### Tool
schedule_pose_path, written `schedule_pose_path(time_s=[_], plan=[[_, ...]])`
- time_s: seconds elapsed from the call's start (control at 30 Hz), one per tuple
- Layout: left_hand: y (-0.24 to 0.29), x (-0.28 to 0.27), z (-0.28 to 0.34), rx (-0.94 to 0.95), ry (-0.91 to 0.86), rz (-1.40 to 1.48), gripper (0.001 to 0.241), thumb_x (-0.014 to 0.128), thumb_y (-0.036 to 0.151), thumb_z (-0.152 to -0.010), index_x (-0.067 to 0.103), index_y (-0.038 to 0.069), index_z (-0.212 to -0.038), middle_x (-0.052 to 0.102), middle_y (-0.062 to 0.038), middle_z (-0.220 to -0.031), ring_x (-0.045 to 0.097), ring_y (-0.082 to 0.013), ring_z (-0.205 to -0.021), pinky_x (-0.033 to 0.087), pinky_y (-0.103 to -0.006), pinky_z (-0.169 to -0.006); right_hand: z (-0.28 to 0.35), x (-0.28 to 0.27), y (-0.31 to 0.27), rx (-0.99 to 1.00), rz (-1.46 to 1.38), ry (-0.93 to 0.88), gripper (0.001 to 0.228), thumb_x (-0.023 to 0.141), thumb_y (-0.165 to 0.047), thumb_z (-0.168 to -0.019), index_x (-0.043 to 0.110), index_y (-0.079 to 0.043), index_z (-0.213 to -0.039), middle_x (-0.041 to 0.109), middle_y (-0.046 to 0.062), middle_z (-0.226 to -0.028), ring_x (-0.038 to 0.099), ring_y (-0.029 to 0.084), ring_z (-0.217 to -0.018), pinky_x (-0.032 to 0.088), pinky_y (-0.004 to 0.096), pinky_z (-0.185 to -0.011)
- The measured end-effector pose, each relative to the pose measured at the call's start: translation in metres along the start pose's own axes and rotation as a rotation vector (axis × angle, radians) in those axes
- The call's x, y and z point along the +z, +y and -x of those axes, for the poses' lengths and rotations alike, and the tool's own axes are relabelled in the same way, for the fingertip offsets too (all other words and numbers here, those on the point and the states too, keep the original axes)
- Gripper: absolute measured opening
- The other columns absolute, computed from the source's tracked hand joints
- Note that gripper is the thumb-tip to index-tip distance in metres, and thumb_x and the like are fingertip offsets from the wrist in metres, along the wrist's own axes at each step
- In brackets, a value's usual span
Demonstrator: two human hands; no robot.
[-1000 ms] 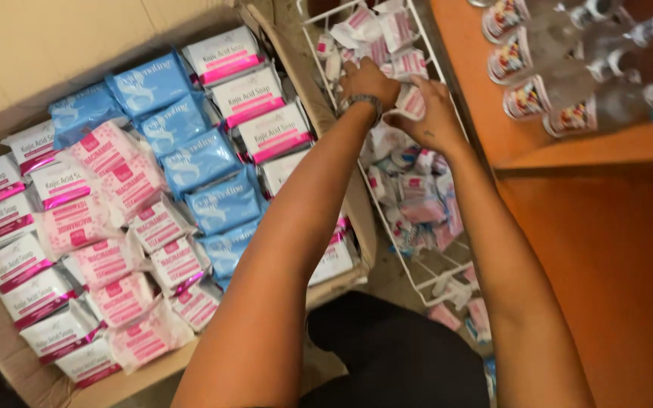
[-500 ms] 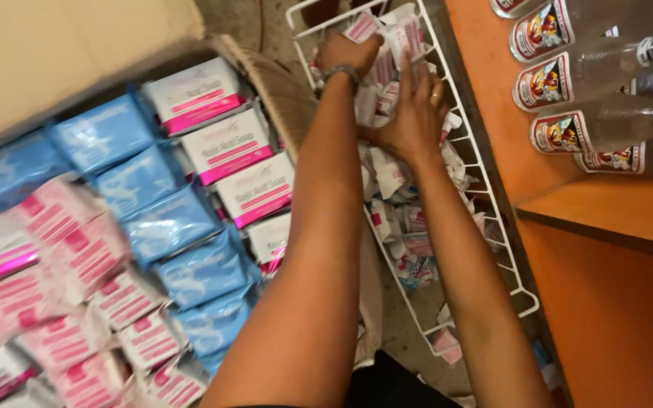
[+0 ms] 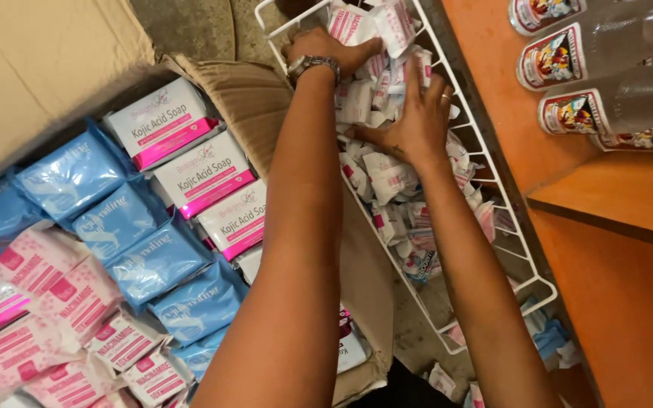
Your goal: The person organizes small packaged items by hand into a cardboard box and a metal wire basket.
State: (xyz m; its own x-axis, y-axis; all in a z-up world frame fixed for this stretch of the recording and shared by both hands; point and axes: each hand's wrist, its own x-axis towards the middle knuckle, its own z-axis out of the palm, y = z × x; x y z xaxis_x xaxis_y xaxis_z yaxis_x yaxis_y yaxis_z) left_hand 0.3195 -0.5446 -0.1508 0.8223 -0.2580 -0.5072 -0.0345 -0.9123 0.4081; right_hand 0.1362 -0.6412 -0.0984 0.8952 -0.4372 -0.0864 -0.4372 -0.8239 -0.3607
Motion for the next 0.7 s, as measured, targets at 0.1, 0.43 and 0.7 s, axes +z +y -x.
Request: schedule_pose_path(time_s=[0.1,0.43,0.7], plan=[[0.002,-0.002,-0.003,0.008,-0.059,0.064,0.121,0.066,0.092,-0.051,0.062,0.002,-0.131,0.060,-0.026,-0.131,0.061,-0.0383,-0.119,0.051,-0.0437,-0.099,-0.006,-0.006,0.003,0.015,-0.005,-0.091,0.150,0.097,-0.074,-0.048,0.020,-0.015,-0.163,0.038,0.032,-0.143,0.043,0.054,-0.129,0.037,0.062,-0.107],[0.005,-0.022,-0.011,0.013,-0.400,0.325,0.100,0.074,0.083,-0.051,0.078,0.005,-0.113,0.078,-0.016,-0.106,0.075,-0.0233,-0.091,0.058,-0.0414,-0.086,-0.008,-0.008,0.011,-0.051,-0.008,-0.062,0.149,0.098,-0.075,-0.046,0.026,-0.011,-0.159,0.046,0.029,-0.136,0.048,0.047,-0.126,0.035,0.061,-0.103],[-0.004,0.025,-0.034,0.161,-0.541,0.428,0.101,0.073,0.081,-0.059,0.061,0.017,-0.136,0.067,-0.012,-0.133,0.064,-0.0244,-0.118,0.048,-0.0408,-0.101,0.008,-0.017,0.022,-0.065,-0.111,-0.099,0.144,0.097,-0.066,-0.050,0.027,-0.011,-0.162,0.053,0.021,-0.141,0.054,0.038,-0.130,0.041,0.054,-0.107]])
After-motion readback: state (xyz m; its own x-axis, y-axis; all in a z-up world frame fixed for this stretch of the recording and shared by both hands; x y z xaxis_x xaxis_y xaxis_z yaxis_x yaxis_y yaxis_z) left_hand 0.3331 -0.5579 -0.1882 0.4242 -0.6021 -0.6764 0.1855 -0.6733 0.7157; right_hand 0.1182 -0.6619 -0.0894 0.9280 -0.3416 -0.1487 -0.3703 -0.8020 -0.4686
